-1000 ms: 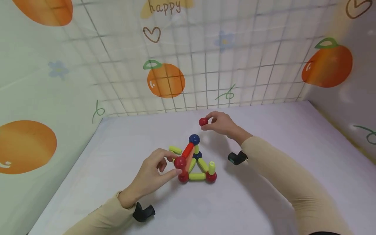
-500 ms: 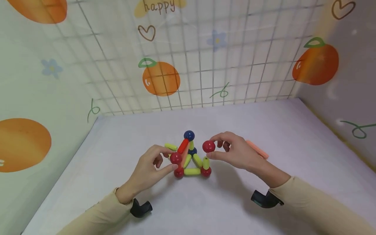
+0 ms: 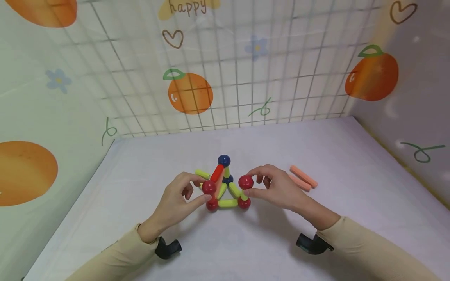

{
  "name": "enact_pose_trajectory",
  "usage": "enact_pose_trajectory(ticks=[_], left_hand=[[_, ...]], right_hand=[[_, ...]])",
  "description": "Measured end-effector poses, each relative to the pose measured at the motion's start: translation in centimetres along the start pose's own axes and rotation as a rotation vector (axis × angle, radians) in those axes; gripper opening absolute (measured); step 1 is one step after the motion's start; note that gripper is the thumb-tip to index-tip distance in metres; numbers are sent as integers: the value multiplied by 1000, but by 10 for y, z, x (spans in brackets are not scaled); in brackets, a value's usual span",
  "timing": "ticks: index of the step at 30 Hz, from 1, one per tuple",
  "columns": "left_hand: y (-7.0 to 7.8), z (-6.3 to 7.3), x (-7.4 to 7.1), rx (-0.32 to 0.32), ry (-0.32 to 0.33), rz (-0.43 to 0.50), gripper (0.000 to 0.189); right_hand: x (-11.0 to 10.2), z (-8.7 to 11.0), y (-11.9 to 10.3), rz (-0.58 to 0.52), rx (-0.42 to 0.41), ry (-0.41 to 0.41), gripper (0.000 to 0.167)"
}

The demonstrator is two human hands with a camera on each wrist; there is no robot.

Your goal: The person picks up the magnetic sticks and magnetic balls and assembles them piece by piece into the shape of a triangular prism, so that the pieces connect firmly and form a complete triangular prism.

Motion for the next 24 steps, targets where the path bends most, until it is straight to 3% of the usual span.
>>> enact_pose_trajectory(ticks=[14, 24], left_hand=[[1, -4, 4, 9, 13, -8, 35], [-1, -14, 15, -8, 22, -38, 32]], right_hand=[[1, 0, 2, -49, -40, 17, 34], [-5, -10, 10, -7, 26, -2, 41]])
Point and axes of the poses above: each hand's wrist, its own z-axis away from the middle knuckle, its own x-axis out of the palm, y = z × x, the point moved 4 cm from there along -z, towards the middle knuckle, and after that the axes turned 10 degrees about y, right-handed, at the moved point
